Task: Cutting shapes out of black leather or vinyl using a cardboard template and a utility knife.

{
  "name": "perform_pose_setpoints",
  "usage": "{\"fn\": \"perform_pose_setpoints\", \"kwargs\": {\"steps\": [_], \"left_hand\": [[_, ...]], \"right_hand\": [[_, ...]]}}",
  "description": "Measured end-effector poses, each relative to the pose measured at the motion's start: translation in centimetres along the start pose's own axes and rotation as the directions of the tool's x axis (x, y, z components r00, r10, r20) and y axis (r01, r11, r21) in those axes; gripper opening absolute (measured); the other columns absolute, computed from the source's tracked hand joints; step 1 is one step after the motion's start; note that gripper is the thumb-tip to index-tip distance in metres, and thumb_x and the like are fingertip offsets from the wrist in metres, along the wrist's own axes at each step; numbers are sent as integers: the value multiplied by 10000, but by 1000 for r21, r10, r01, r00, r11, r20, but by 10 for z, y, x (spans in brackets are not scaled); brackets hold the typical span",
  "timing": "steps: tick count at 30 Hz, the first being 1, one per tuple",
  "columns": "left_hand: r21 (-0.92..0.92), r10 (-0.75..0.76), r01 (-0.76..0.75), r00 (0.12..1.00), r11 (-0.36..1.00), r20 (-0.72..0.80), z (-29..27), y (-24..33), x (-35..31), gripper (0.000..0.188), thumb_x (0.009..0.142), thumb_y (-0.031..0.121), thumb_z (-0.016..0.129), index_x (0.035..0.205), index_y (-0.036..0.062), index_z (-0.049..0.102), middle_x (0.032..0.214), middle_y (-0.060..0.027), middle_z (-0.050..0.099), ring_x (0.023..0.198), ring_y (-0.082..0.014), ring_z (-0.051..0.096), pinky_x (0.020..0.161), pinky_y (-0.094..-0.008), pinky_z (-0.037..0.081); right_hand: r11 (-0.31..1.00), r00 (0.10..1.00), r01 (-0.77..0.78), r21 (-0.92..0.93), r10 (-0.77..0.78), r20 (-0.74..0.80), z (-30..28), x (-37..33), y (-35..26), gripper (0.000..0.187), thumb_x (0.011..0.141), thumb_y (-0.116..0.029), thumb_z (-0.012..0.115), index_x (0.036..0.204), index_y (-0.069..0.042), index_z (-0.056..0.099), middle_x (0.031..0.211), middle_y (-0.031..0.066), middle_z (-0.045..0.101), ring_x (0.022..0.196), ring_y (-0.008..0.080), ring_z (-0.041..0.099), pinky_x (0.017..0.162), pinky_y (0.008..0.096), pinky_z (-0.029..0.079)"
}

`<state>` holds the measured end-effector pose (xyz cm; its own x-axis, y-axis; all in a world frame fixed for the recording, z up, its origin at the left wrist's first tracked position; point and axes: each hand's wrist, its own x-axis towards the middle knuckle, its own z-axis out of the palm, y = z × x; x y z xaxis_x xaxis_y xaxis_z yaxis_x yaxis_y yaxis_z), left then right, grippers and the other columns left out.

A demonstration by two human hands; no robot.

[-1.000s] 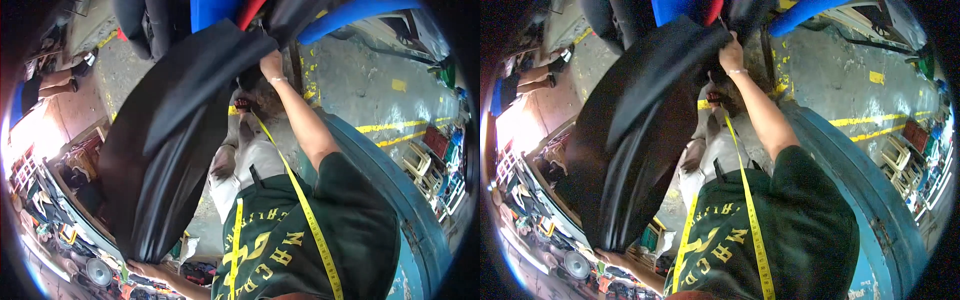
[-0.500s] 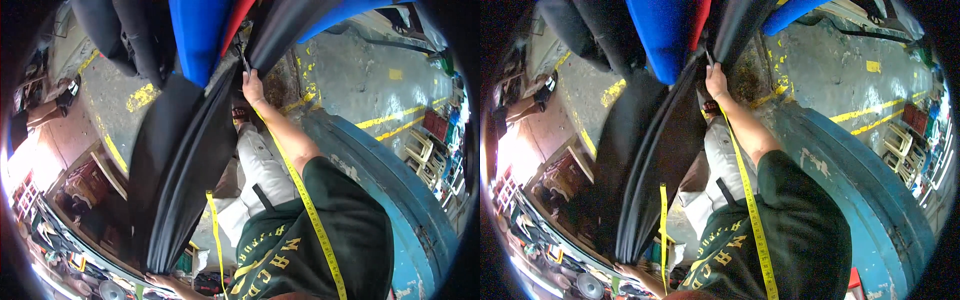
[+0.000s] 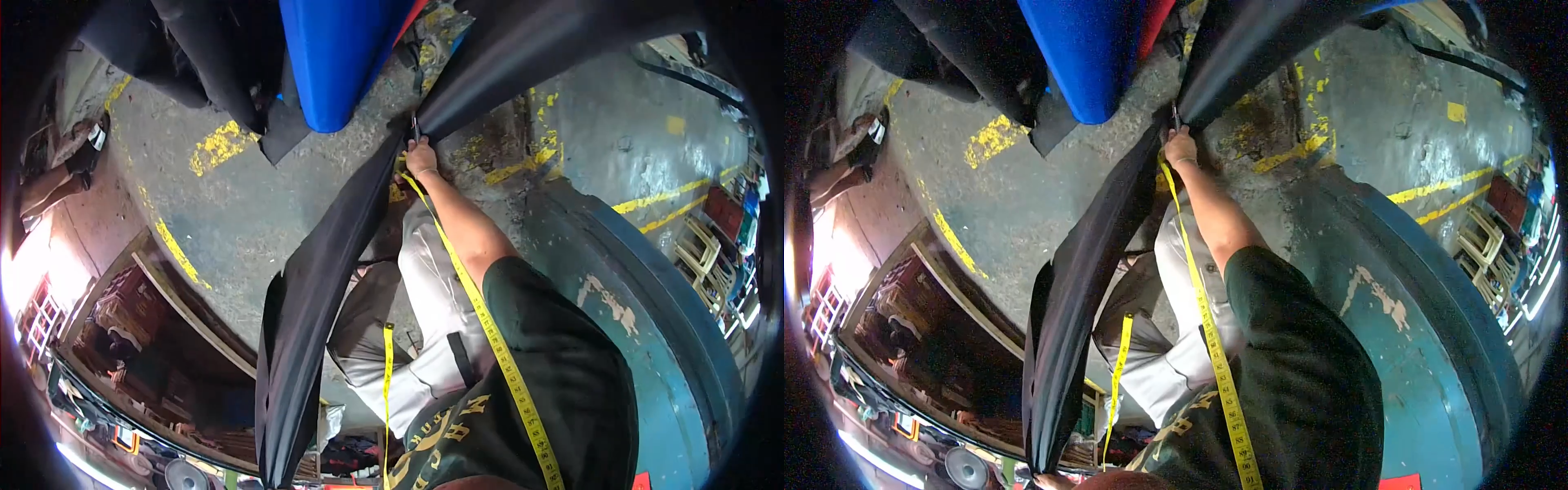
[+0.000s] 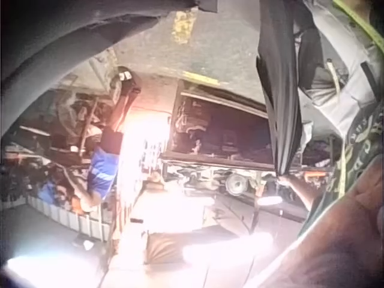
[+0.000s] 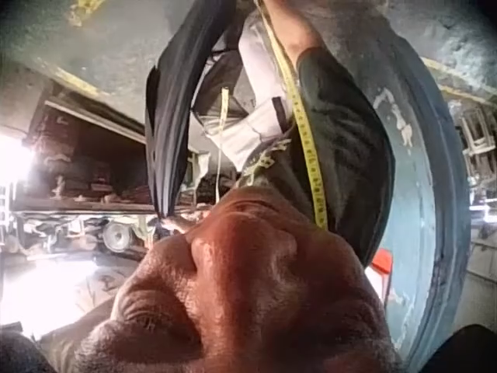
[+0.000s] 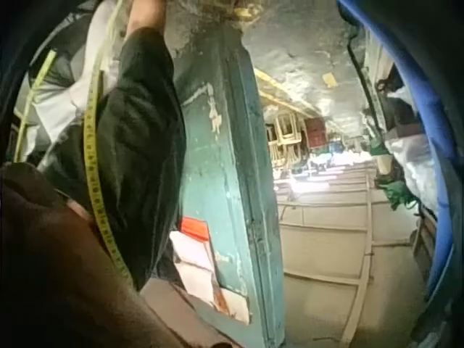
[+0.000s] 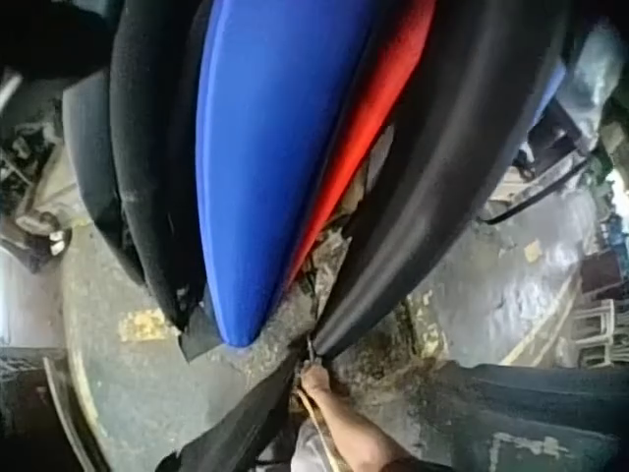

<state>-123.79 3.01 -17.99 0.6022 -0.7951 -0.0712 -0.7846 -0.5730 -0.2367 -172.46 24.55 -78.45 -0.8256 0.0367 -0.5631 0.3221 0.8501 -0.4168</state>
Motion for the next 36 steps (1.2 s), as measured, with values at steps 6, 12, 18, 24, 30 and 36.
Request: {"fn": "perform_pose_setpoints", "kwargs": {"steps": [6,12,18,24,30,36], "left_hand": [[-110,-38,40,999,993,18,18,-2,11,728,961,303,594,1534,-41,306,1490,-304,364,1369,-413,383,1178,-504,352],[-256,-37,51,998,965,59,33,8,31,687,972,327,579,1508,-37,351,1464,-284,409,1334,-405,423,1160,-501,371],[-413,-31,67,995,908,93,36,13,51,651,983,352,565,1481,-33,395,1438,-264,454,1298,-398,462,1142,-497,390],[-582,-11,103,987,807,159,41,10,83,622,994,376,550,1454,-29,439,1412,-244,499,1263,-390,501,1123,-494,409],[-752,-32,164,982,638,187,1,-31,111,601,1006,400,536,1427,-25,483,1386,-224,544,1227,-382,541,1105,-490,428],[-916,-22,265,962,301,271,-16,-102,150,588,1017,424,521,1400,-21,528,1359,-204,589,1192,-374,580,1087,-487,447]], "right_hand": [[991,989,-78,-104,90,119,56,17,43,419,1026,-374,470,1193,10,445,985,361,679,976,538,657,850,595,530],[972,977,-22,-233,70,199,92,50,89,447,1024,-373,475,1233,22,446,1097,332,685,1055,492,669,926,555,523],[814,886,276,-510,-10,463,114,61,114,464,948,-353,589,1280,-29,599,1266,312,617,1176,406,646,938,490,546],[747,786,327,-579,125,605,102,50,96,524,828,-295,748,1268,-38,628,1311,241,635,1214,335,632,966,442,546],[907,890,255,-334,-86,447,57,-21,55,447,946,-420,604,1209,-59,595,1186,256,671,1106,431,661,946,482,537],[901,951,240,-362,-142,276,-65,-9,10,406,1001,-352,488,1246,-39,568,1187,265,674,1123,469,634,963,547,494]]}}
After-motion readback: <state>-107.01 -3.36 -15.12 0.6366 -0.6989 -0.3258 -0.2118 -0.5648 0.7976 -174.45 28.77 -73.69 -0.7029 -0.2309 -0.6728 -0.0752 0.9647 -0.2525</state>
